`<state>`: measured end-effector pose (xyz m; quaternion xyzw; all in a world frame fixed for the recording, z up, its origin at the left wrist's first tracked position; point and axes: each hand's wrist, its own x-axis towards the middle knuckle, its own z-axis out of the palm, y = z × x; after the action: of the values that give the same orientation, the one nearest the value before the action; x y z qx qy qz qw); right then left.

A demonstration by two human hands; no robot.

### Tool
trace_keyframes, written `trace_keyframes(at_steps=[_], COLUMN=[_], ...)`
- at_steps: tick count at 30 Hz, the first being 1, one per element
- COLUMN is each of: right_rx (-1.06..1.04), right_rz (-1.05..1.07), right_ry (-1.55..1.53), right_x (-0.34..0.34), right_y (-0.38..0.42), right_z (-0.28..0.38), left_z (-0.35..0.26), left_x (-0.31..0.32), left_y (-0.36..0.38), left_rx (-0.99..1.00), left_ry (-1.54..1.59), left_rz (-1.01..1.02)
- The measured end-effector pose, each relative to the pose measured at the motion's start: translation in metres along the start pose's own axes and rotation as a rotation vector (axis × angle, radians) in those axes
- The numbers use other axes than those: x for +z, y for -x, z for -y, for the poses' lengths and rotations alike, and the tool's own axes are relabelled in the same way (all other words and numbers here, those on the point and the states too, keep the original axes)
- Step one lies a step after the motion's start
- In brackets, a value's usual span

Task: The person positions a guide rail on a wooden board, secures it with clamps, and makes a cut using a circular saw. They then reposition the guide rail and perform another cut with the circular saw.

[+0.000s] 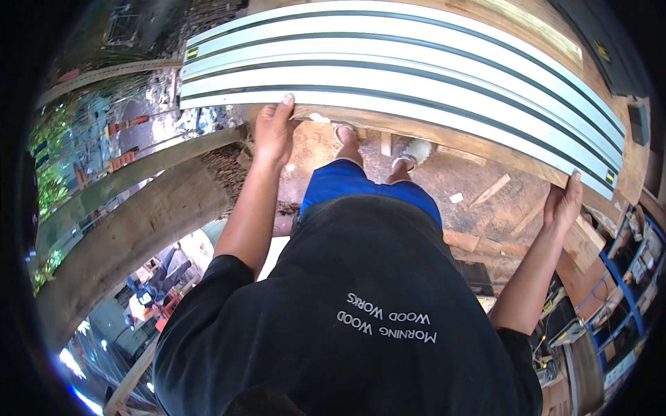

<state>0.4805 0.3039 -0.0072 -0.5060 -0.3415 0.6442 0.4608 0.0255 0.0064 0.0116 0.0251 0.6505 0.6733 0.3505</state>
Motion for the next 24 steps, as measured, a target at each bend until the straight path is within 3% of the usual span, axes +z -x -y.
trace_keyframes(at_steps=[3,5,14,19,20,24], right_rx=[-0.022,-0.039,-0.037,-0.016,-0.021,0.001], right_rz=[-0.014,-0.056,-0.019,-0.075,-0.106,-0.095], right_ry=[-0.015,0.02,-0.012,0.041,0.048,0.007], right_x=[0.02,0.012,0.017,0.014,0.019,0.022], right_y=[0.01,0.006,0.013,0.011,0.013,0.013], right_z=[0.006,0.002,0.005,0.004,0.005,0.005], left_z=[0.011,0.01,0.014,0.01,0.018,0.015], left_x=[-0.017,-0.009,-0.013,-0.012,-0.027,-0.022], left_y=[-0.013,-0.011,-0.021,-0.019,-0.028,-0.025], left_rx=[-0.049,-0.02,0.047,0.083,0.141,0.103], left_ry=[-0.154,0.032,0.112,-0.024,-0.28,-0.149], left_rz=[-0.022,-0.008,0.09,0.07,0.024,0.077])
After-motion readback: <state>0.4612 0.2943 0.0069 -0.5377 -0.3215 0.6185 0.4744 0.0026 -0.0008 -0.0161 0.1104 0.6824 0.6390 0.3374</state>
